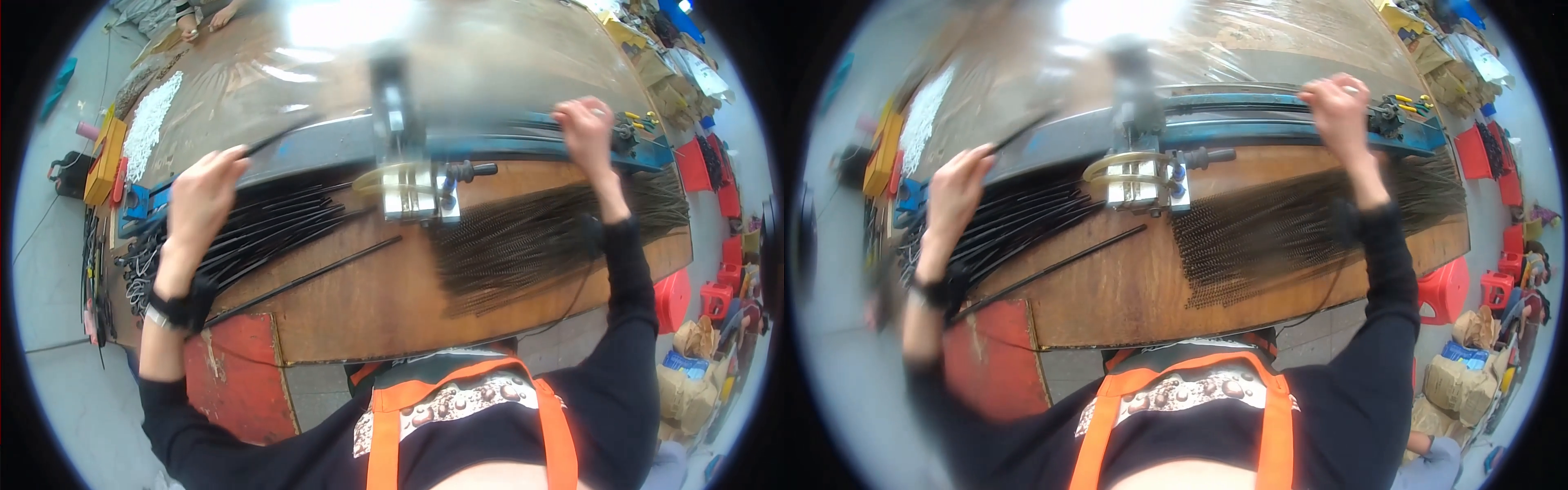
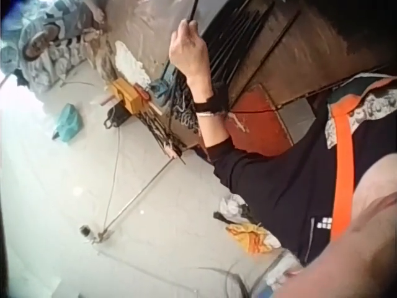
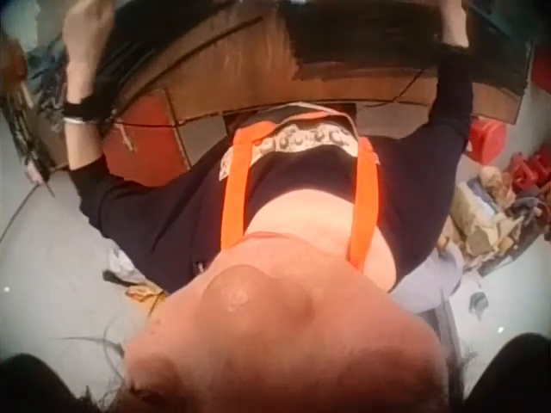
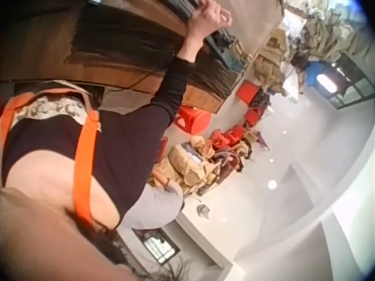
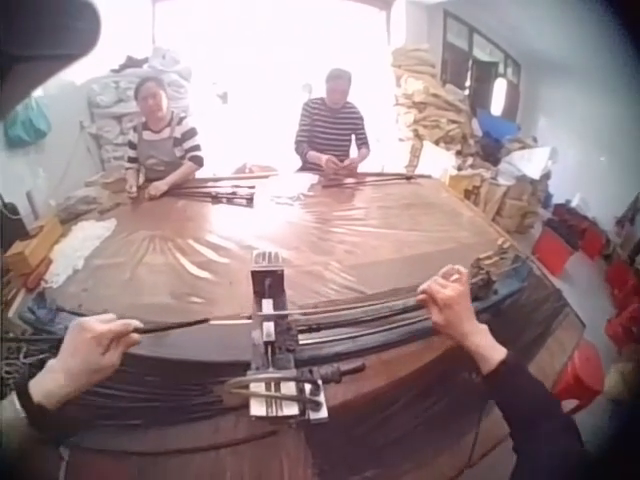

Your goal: Bundling rods using a mechanical jig on a workbench.

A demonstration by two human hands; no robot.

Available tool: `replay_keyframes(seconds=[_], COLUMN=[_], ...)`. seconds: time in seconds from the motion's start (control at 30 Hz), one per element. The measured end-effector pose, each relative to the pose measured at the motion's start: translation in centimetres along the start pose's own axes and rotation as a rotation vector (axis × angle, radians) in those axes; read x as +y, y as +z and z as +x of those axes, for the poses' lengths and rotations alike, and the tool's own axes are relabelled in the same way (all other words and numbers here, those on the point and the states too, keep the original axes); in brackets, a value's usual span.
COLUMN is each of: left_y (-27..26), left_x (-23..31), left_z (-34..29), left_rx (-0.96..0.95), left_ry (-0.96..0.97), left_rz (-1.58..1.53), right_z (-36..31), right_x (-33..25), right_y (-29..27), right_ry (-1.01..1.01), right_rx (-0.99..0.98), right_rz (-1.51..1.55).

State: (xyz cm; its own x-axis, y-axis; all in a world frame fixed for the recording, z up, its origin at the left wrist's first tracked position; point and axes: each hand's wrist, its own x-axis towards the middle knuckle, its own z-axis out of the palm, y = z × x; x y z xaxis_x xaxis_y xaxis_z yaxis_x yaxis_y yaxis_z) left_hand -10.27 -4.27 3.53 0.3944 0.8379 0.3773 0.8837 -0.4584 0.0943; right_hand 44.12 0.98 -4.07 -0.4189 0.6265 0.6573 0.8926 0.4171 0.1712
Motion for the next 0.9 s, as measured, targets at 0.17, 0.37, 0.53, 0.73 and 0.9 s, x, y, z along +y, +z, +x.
replay_keyframes(seconds=[0.17, 0.37, 0.53, 0.73, 0.9], left_y=[6.8, 7.8, 8.3, 9.6, 10.4], left_x=[3.5, 6.4, 7.8, 7.8, 8.4], left_z=[6.3, 6.4, 6.6, 5.5, 6.1], left_rx=[0.000, 0.003, -0.046, 0.251, 0.327], left_ry=[0.259, 0.187, 0.133, 0.229, 0.283], left_rz=[-0.133, -0.101, -0.163, -0.239, -0.263], right_z=[-2.6, -7.6, -7.0, -7.7, -8.8], right_x=[3.5, 4.1, 3.7, 3.1, 3.0], right_y=[-2.3, -4.0, -3.7, -3.9, -4.9], right_ry=[0.123, 0.216, 0.282, 0.314, 0.341], right_rx=[-0.010, 0.009, 0.006, -0.003, -0.029], right_rz=[0.054, 0.018, 0.039, 0.055, 0.009])
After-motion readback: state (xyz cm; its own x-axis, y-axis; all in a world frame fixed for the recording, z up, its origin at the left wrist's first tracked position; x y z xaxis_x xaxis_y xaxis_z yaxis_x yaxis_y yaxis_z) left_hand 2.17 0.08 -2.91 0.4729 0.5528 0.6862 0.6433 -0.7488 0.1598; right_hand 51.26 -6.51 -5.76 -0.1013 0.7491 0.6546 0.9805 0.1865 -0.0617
